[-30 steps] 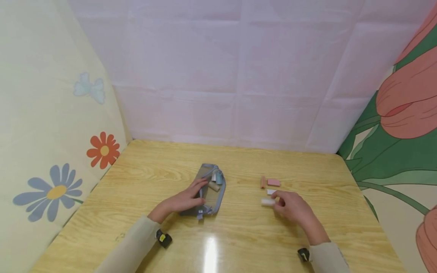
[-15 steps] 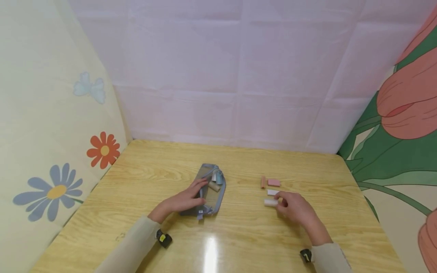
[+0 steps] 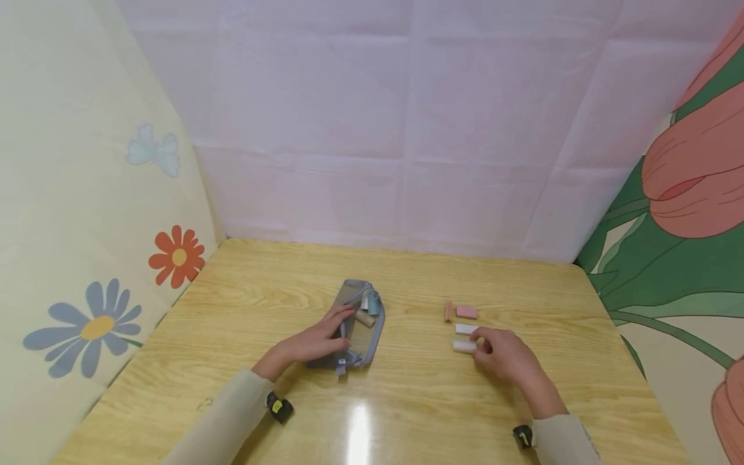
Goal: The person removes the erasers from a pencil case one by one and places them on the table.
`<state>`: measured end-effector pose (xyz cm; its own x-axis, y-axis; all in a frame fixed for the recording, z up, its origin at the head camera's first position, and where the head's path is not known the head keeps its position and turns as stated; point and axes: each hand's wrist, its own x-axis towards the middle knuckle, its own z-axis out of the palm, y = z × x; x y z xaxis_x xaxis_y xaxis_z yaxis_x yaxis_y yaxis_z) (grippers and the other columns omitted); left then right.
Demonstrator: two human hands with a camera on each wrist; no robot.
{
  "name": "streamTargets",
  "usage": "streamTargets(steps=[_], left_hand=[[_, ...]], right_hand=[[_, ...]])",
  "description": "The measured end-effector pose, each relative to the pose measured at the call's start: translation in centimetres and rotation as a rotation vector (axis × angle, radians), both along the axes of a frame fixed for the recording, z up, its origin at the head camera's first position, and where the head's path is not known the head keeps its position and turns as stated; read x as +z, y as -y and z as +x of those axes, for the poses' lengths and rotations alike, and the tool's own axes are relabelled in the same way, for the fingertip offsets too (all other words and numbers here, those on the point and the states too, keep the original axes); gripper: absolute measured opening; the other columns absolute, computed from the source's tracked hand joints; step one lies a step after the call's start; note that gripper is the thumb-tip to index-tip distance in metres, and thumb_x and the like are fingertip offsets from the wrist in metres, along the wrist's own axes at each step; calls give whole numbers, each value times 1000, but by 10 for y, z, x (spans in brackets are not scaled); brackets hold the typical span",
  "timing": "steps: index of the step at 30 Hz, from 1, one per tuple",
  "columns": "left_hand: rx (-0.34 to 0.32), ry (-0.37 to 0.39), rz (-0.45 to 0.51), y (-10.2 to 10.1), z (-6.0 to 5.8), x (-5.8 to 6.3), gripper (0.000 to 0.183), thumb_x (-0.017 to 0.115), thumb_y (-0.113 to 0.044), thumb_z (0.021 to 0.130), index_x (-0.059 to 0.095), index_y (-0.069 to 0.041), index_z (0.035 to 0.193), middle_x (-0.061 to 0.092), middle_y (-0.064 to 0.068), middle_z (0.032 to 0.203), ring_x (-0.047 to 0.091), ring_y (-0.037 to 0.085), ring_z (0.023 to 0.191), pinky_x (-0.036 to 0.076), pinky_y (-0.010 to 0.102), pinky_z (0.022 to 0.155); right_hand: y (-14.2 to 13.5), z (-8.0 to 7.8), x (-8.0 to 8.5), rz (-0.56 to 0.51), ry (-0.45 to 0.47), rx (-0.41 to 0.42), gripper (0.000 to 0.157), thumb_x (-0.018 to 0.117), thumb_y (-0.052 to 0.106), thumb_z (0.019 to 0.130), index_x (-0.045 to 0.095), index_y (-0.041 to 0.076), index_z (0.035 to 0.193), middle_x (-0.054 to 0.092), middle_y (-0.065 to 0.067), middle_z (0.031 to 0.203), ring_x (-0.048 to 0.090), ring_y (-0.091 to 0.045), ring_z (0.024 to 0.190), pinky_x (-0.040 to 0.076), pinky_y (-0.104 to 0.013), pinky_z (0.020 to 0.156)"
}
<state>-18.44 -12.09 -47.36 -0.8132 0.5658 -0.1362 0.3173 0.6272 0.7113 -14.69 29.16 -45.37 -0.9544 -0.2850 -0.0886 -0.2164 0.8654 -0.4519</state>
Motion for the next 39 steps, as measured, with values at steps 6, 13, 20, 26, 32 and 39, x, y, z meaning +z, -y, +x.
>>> streamTargets(steps=[6,13,20,26,32,39], left_hand=[[1,7,1,0,0,0,82,54,-40,94,21,-6,161,10,10,169,23,34,152,31,54,117],[1,1,-4,0,0,0,82,54,-40,94,21,-5,161,11,10,169,22,34,152,31,53,118],[-2,-3,-3,-1,1,1,83,54,-41,93,22,-5,161,11,10,169,22,34,152,31,53,118],[-2,3,0,-1,-1,-1,83,54,-41,93,22,-5,161,11,10,169,22,34,152,31,53,118],[1,6,0,-1,0,0,83,54,-42,93,22,-5,161,11,9,169,22,33,152,31,53,118],[-4,9,8,-1,1,1,83,54,-41,93,22,-5,161,11,10,169,22,34,152,31,53,117]], right_hand=[[-1,-1,-1,4,13,-6,26,70,12,90,70,6,115,58,3,76,49,-13,66,42,-29,59],[-1,-2,-2,12,11,-3,26,70,11,89,70,4,115,58,3,76,50,-13,66,42,-29,59],[-1,0,-1,6,13,-6,25,71,10,90,70,4,114,58,2,76,49,-13,66,42,-30,59],[-2,0,-1,3,17,-12,24,70,10,91,70,4,114,57,2,76,48,-14,66,41,-30,59],[-3,-1,-2,10,15,-15,24,70,10,91,70,4,114,57,2,76,48,-13,65,40,-29,59],[-1,-1,0,8,52,-51,25,67,12,92,68,7,117,57,0,79,50,-16,68,42,-32,60]])
